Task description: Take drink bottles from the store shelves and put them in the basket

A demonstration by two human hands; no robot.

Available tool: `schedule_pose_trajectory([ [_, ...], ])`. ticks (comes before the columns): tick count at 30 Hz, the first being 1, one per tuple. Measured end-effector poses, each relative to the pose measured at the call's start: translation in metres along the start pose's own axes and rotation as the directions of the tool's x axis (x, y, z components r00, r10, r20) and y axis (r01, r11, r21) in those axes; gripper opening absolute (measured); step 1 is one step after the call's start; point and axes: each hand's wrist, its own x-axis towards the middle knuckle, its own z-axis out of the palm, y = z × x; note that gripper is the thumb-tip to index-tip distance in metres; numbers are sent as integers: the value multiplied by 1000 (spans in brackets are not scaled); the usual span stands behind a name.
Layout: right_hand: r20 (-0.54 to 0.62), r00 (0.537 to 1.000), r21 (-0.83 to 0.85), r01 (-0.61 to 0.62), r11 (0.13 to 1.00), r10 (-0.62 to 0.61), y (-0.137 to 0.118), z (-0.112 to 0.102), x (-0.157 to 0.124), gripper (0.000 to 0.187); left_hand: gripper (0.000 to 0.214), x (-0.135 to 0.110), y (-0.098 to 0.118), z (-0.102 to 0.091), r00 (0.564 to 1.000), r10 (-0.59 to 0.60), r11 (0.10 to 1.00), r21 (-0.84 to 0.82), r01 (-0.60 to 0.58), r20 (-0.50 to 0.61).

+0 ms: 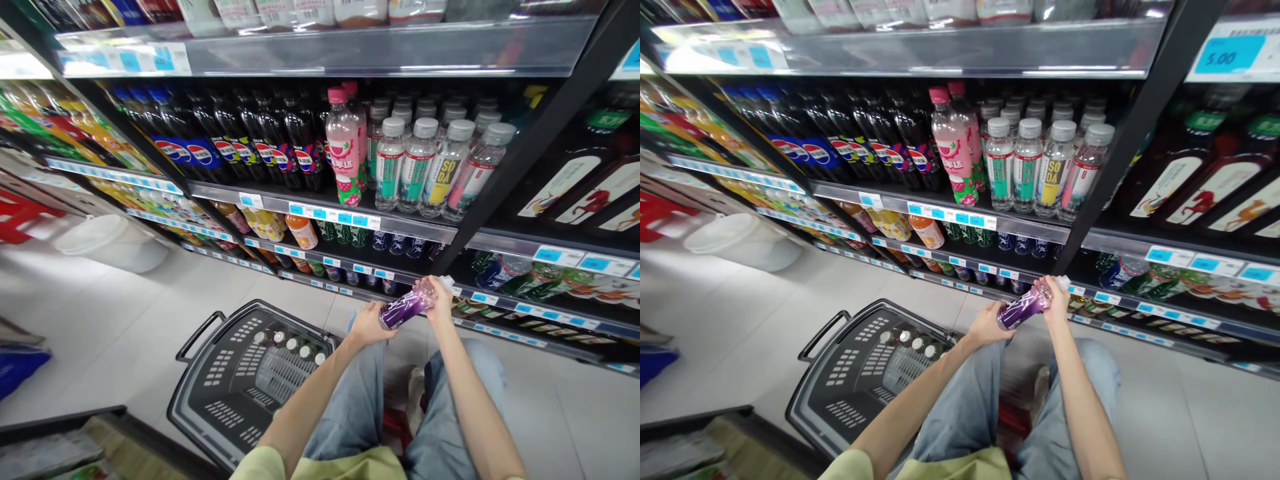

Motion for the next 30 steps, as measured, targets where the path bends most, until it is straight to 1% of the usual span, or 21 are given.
schedule_pose_trajectory([
  [2, -113, 993, 5, -19, 1000, 20, 0, -1, 4, 34, 71, 0, 5, 0, 999, -38, 999, -37, 38, 3],
  [3, -147, 989, 9, -32, 999, 33, 0, -2, 6, 33, 71, 0, 7, 0, 999, -49, 998, -42, 49, 7],
  [5, -158, 985, 7, -65, 998, 65, -1, -3, 9, 32, 70, 1, 9, -1, 999, -52, 998, -36, 53, 9],
  [7, -104, 990, -8, -101, 995, 99, -3, -5, 11, 33, 67, 1, 7, -4, 999, -31, 999, -42, 31, 6],
  [10, 61, 990, -26, -128, 991, 129, -6, -5, 11, 36, 63, 3, -2, -7, 999, 20, 997, -72, -18, 24],
  [12, 178, 976, -36, -123, 992, 127, -6, -3, 10, 38, 61, 4, -11, -9, 998, 39, 996, -79, -35, 47],
  [14, 231, 967, -38, -100, 994, 106, -4, 1, 8, 40, 61, 5, -17, -9, 998, 44, 996, -84, -40, 51],
  [16, 200, 977, -32, -69, 997, 74, 0, 4, 8, 39, 63, 5, -21, -9, 998, 52, 993, -103, -48, 37],
  [19, 51, 997, -39, -53, 998, 55, 6, 5, 11, 36, 70, 4, -21, -7, 998, 58, 988, -145, -55, 14],
  [22, -95, 992, -42, -90, 995, 85, 8, 3, 19, 30, 77, 4, -16, -6, 999, 31, 988, -154, -26, 30],
  [24, -132, 983, -39, -132, 990, 126, 6, 2, 25, 26, 78, 4, -13, -5, 999, 14, 988, -157, -6, 50],
  [25, -130, 980, -39, -154, 987, 148, 5, 1, 27, 25, 76, 4, -12, -4, 999, 12, 987, -163, -4, 51],
  [27, -82, 980, -31, -183, 983, 180, 2, 1, 29, 24, 70, 4, -12, -2, 999, 21, 983, -181, -15, 32],
  [28, -35, 982, -20, -188, 982, 187, 1, 2, 29, 25, 66, 5, -12, -2, 999, 32, 981, -190, -27, 21],
  [30, 96, 979, 10, -183, 983, 181, 1, 4, 28, 29, 60, 5, -13, -1, 998, 63, 977, -206, -60, 12],
])
